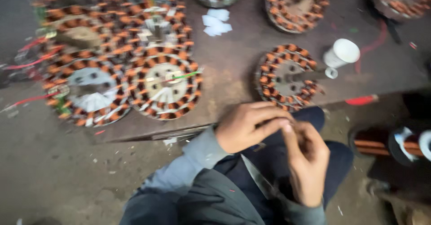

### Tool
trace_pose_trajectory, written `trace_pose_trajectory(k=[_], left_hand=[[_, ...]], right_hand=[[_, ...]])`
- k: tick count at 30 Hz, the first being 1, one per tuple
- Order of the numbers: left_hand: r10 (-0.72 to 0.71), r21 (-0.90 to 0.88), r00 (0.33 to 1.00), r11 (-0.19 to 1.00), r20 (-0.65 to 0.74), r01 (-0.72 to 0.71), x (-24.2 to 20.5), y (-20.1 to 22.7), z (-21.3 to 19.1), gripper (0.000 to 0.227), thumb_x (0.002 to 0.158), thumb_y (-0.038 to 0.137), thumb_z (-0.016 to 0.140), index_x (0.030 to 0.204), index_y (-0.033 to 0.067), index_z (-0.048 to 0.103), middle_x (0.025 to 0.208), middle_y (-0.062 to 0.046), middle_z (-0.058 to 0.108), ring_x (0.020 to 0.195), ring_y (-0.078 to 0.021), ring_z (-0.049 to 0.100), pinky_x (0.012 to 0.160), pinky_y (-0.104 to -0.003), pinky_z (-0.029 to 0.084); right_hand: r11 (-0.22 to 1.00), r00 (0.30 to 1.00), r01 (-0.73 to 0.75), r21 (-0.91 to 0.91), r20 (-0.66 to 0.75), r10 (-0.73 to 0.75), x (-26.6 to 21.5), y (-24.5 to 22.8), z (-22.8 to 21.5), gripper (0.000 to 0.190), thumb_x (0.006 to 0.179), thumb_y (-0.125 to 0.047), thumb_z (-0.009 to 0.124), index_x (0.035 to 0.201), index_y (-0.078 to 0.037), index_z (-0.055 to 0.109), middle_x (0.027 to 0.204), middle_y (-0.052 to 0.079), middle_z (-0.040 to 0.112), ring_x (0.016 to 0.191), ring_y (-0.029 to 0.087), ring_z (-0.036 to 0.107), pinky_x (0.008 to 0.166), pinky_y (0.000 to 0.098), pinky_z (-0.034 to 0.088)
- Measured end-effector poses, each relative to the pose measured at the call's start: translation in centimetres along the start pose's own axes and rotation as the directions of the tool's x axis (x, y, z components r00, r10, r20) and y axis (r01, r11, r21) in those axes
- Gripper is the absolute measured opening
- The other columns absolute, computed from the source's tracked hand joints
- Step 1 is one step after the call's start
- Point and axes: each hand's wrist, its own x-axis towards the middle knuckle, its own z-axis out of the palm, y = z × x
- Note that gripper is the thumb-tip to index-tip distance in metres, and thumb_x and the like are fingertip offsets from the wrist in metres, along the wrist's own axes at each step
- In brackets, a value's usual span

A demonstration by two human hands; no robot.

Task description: The person sits on the floor and works on a motor stator, inserting white insulating tubes into the copper windings. They use scissors to trim excess wire and continue inserting tubes into the slots of the stator.

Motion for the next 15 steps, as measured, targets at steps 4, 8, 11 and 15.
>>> trace_pose_trajectory(k=[4,8,11,15], left_hand=[[-0.003,0.069,1.0,0.998,0.015,0.002,-0.6,-0.7,0.5,0.021,0.102,0.026,0.066,0.119,0.0169,0.072,0.104,-0.004,0.073,0.091,-0.0233,0.075,0.08,-0.034,0.06],[0.001,0.164,1.0,0.986,-0.012,0.001,-1.4,-1.8,1.6,0.021,0.1,0.032,0.068,0.117,0.022,0.073,0.104,0.0,0.073,0.091,-0.0218,0.074,0.078,-0.033,0.059],[0.016,0.228,0.999,0.974,-0.049,-0.005,-1.9,-2.2,2.0,0.02,0.098,0.036,0.069,0.115,0.0252,0.073,0.105,0.004,0.074,0.088,-0.019,0.074,0.076,-0.031,0.058],[0.041,0.237,0.997,0.971,-0.071,-0.024,-1.7,-2.2,2.6,0.021,0.1,0.038,0.068,0.117,0.0263,0.073,0.101,0.006,0.074,0.085,-0.016,0.074,0.07,-0.027,0.057]], right_hand=[[0.962,0.982,0.155,-0.224,-0.068,-0.174,-1.2,-0.4,-0.4,0.009,0.103,-0.006,0.069,0.102,0.002,0.065,0.084,-0.003,0.055,0.07,0.001,0.041,0.062,0.0191,0.033],[0.957,0.973,0.187,-0.224,-0.095,-0.212,-1.0,1.3,-1.7,0.008,0.105,-0.006,0.068,0.105,0.002,0.066,0.088,-0.003,0.061,0.076,0.0,0.049,0.069,0.0165,0.04],[0.957,0.969,0.201,-0.21,-0.097,-0.225,0.0,3.5,-2.4,0.014,0.109,-0.01,0.071,0.105,0.002,0.063,0.082,-0.002,0.06,0.076,0.001,0.049,0.068,0.0176,0.04],[0.922,0.937,0.322,-0.215,-0.069,-0.343,2.6,6.9,-3.5,0.019,0.109,-0.008,0.074,0.106,0.005,0.062,0.09,0.003,0.065,0.078,0.004,0.057,0.078,0.02,0.045]])
